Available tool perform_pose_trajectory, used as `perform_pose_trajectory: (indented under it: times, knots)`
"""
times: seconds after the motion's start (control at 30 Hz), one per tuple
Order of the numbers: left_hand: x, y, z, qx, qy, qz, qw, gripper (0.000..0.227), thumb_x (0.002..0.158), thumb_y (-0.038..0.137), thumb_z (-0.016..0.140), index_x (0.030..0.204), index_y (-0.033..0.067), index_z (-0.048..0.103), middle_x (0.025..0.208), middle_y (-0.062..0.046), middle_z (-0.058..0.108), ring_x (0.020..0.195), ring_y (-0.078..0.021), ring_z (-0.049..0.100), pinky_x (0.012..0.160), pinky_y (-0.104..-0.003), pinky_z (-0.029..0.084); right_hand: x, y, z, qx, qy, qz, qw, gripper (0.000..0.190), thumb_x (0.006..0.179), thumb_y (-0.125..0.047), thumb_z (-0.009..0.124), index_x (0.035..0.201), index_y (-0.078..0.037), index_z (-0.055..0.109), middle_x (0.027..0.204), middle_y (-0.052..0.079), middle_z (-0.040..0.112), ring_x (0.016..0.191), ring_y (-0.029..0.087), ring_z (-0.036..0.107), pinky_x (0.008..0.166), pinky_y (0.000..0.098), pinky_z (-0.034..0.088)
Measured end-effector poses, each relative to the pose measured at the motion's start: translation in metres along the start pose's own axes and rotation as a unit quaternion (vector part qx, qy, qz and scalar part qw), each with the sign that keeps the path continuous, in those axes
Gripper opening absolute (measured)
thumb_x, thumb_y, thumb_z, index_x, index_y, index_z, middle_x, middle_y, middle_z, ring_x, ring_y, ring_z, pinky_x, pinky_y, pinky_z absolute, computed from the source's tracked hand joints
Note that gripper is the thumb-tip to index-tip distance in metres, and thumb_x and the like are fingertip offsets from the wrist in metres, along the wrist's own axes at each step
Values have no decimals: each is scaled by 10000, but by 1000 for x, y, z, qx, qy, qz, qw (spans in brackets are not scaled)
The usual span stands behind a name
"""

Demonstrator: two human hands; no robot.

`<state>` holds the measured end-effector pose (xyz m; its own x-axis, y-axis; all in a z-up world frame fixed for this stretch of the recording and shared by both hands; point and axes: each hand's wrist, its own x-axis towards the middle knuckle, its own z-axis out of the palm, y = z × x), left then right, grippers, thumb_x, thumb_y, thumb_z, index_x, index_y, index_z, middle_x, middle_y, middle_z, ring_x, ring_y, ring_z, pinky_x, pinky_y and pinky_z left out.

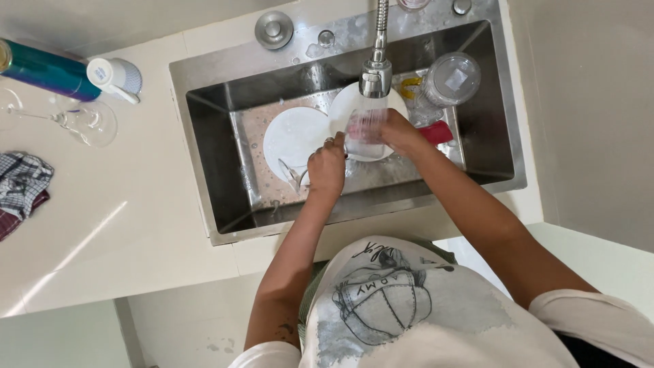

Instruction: The recorder washes various glassware and plates in a kitchen sink using a sponge and detergent.

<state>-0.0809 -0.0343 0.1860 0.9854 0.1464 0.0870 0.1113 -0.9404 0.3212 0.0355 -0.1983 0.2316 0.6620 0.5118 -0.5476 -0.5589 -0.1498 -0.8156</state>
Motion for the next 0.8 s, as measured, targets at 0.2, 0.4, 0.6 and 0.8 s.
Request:
perform_pose_trajectory:
  times: [0.2, 0.4, 0.6, 0.8]
  knots:
    - [16, -8, -7, 6, -7, -20, 1000, 369, 906, 60, 597, 1273, 76, 639, 961, -128, 739, 744, -284, 748, 627, -392, 597, 17, 21, -35, -217, -125, -17, 968, 290, 928, -133, 693, 1185, -3, 725, 1076, 90, 776, 997, 155, 731, 904, 284, 570]
    - [29, 4, -24, -134, 8, 6, 991, 792, 654, 371, 792, 1320, -3, 584, 1012, -260, 703, 811, -428, 715, 669, -487, 582, 29, 48, -36, -55, -39, -131, 989, 305, 972, -176, 650, 1233, -20, 678, 1117, 64, 749, 1008, 156, 738, 890, 305, 606]
    - [23, 15, -30, -133, -132, -87, 978, 498, 947, 495, 740, 1257, 113, 662, 995, -161, 750, 894, -367, 724, 724, -472, 573, 18, 30, -19, -25, 19, -19, 999, 341, 975, -242, 658, 1225, -14, 696, 1087, 70, 750, 938, 150, 723, 814, 312, 585]
    - [28, 7, -22, -157, -39, -75, 984, 615, 834, 463, 815, 1253, 59, 615, 971, -199, 732, 856, -389, 717, 694, -476, 566, 8, 27, -35, -267, -95, -130, 950, 356, 926, -210, 712, 1216, -3, 699, 1088, 73, 754, 972, 135, 676, 876, 297, 528]
